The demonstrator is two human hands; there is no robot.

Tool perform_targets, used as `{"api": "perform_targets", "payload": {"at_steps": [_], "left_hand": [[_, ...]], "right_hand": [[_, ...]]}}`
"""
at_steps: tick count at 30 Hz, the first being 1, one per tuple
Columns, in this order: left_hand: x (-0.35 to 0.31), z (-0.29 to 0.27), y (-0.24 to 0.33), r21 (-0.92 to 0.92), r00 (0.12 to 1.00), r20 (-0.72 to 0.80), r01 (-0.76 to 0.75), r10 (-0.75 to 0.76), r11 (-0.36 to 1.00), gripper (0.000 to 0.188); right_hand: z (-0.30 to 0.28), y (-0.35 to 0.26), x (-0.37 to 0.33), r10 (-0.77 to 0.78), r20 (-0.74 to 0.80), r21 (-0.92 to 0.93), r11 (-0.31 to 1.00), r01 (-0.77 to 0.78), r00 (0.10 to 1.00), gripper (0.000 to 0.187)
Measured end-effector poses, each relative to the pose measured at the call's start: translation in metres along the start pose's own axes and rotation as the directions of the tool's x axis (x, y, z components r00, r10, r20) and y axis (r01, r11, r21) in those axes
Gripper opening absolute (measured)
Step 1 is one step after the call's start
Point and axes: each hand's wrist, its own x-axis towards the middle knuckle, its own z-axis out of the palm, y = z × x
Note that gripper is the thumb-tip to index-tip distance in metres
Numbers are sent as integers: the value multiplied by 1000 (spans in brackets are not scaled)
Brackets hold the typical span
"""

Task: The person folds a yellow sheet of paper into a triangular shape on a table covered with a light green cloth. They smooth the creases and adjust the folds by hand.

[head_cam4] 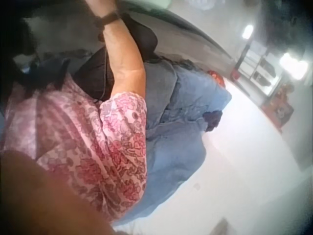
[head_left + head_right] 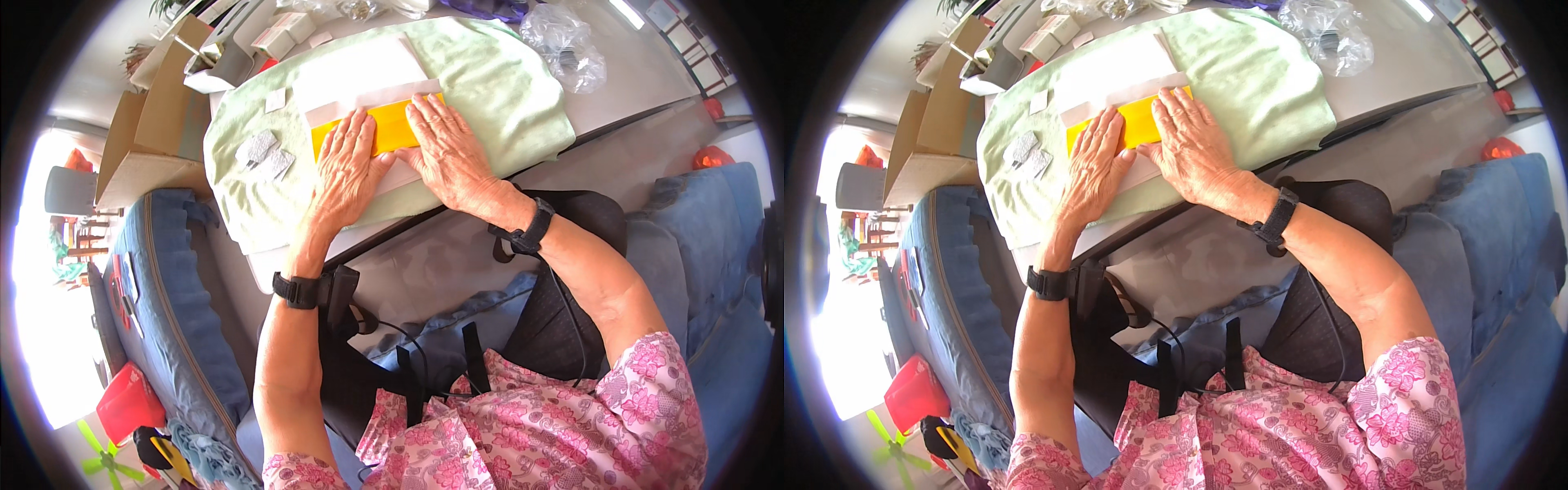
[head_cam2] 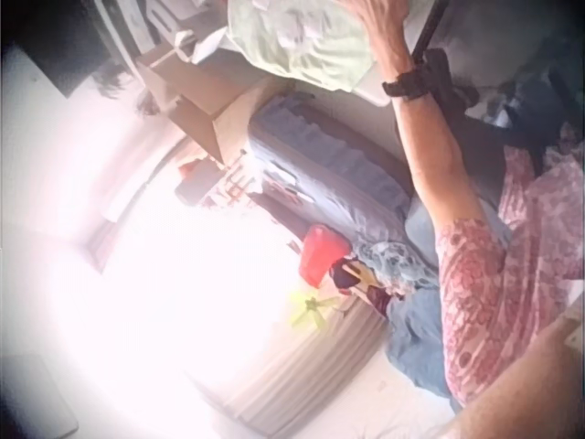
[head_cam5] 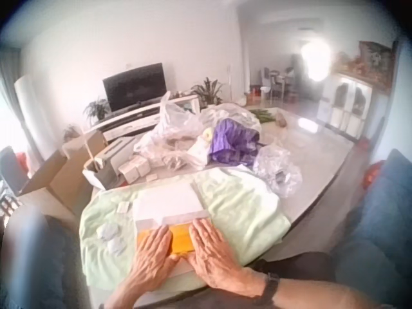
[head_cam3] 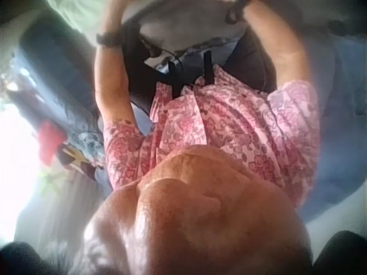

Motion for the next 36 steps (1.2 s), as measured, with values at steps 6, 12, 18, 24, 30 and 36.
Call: {"api": "perform_targets", "payload": {"at_steps": [6,12,18,24,30,36], "left_hand": [[0,-1,0,-29,1000,-24,7,-8,1000,63],[1,3,2,-46,994,-111,3,-8,999,56],[6,7,10,-2,963,-268,4,-4,1000,45],[10,8,23,29,952,-298,79,-67,996,47],[4,12,15,-57,932,-337,123,-135,991,44],[-11,12,-9,-161,905,-366,168,-216,973,47]], "right_hand": [[5,0,4,63,-32,-18,998,-64,997,47],[6,1,6,86,-37,-21,996,-87,996,44],[1,-1,6,81,-34,22,996,-81,996,45],[1,-2,7,94,-47,85,992,-90,994,46],[-4,-1,6,93,-14,135,987,-90,996,47],[0,3,4,85,-18,100,992,-83,996,44]]}}
